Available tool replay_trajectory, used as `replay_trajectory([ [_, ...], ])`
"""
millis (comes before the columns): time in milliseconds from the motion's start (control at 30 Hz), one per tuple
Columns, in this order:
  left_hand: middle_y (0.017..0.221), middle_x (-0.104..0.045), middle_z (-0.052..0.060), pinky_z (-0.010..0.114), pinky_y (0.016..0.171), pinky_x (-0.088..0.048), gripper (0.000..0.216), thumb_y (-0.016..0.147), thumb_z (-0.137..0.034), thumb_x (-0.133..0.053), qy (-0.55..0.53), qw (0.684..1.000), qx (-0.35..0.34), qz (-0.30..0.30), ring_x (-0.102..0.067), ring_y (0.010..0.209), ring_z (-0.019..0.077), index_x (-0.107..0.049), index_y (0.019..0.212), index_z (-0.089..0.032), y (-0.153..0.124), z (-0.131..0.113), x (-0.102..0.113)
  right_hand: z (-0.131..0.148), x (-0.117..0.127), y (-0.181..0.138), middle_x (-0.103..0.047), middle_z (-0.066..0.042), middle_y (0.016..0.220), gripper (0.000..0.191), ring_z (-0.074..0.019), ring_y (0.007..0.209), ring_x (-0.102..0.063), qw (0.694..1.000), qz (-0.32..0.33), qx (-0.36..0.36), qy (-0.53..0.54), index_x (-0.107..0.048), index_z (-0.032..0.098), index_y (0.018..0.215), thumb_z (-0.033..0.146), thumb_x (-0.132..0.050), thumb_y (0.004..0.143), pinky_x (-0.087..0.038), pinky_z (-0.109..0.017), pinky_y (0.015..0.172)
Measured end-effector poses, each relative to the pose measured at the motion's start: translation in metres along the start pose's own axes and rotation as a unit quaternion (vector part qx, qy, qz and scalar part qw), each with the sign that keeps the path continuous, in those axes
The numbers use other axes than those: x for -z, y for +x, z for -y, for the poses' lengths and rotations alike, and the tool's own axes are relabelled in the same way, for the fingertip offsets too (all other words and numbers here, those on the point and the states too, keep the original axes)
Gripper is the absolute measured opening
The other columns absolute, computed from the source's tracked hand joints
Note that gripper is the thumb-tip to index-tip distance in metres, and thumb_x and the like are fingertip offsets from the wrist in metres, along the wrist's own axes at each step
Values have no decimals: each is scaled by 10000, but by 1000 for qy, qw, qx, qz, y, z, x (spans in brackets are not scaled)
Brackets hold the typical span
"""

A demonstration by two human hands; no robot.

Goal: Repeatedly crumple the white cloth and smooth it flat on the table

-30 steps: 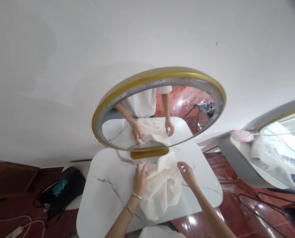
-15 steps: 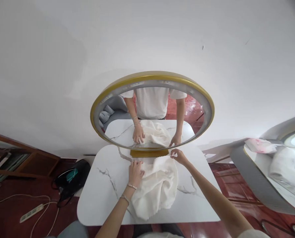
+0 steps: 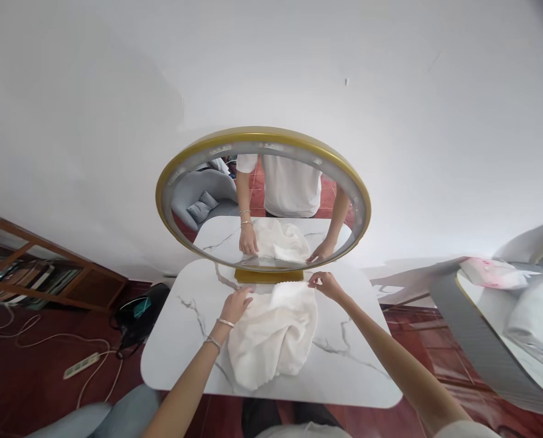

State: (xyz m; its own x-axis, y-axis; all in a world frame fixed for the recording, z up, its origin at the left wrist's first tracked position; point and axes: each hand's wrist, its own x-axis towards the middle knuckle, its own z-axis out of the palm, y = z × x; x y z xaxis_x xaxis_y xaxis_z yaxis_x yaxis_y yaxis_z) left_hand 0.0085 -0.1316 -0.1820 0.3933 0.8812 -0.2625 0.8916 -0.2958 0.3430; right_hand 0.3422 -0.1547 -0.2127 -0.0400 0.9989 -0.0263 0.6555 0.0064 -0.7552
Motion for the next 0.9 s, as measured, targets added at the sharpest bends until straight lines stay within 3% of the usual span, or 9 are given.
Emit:
replay_trajectory([
  [300, 836, -656, 6, 255, 691, -413, 155, 873, -226, -456, -6, 1000, 5, -30, -622, 802, 172, -570, 978, -240, -24, -14, 28, 21, 48, -45, -636, -12, 633, 146, -131, 600, -541, 998, -26, 48, 11, -641, 192, 663, 317, -638, 738, -460, -257, 605],
  [533, 791, -627, 5, 263, 684, -433, 217, 905, -332, -355, -92, 990, -81, -75, -583, 732, 161, -534, 870, -215, -38, -42, 61, 39, 111, -90, -633, -17, 669, 254, -140, 623, -556, 992, -76, 95, -24, -609, 205, 691, 433, -577, 800, -456, -255, 593],
  [733, 1114, -629, 21, 295, 879, -441, 329, 938, -303, -283, -75, 972, -218, -39, -581, 1018, 170, -556, 1116, -257, -41, -80, 72, 59, 160, -119, -619, -27, 679, 355, -148, 629, -564, 982, -132, 129, -50, -595, 218, 714, 549, -528, 825, -447, -240, 525],
  [900, 1020, -645, 27, 283, 837, -454, 320, 951, -300, -277, -46, 961, -269, -52, -601, 947, 162, -584, 1002, -228, -40, -104, 76, 59, 193, -139, -622, -18, 662, 362, -141, 608, -562, 967, -191, 143, -95, -588, 221, 704, 559, -535, 823, -468, -251, 573],
])
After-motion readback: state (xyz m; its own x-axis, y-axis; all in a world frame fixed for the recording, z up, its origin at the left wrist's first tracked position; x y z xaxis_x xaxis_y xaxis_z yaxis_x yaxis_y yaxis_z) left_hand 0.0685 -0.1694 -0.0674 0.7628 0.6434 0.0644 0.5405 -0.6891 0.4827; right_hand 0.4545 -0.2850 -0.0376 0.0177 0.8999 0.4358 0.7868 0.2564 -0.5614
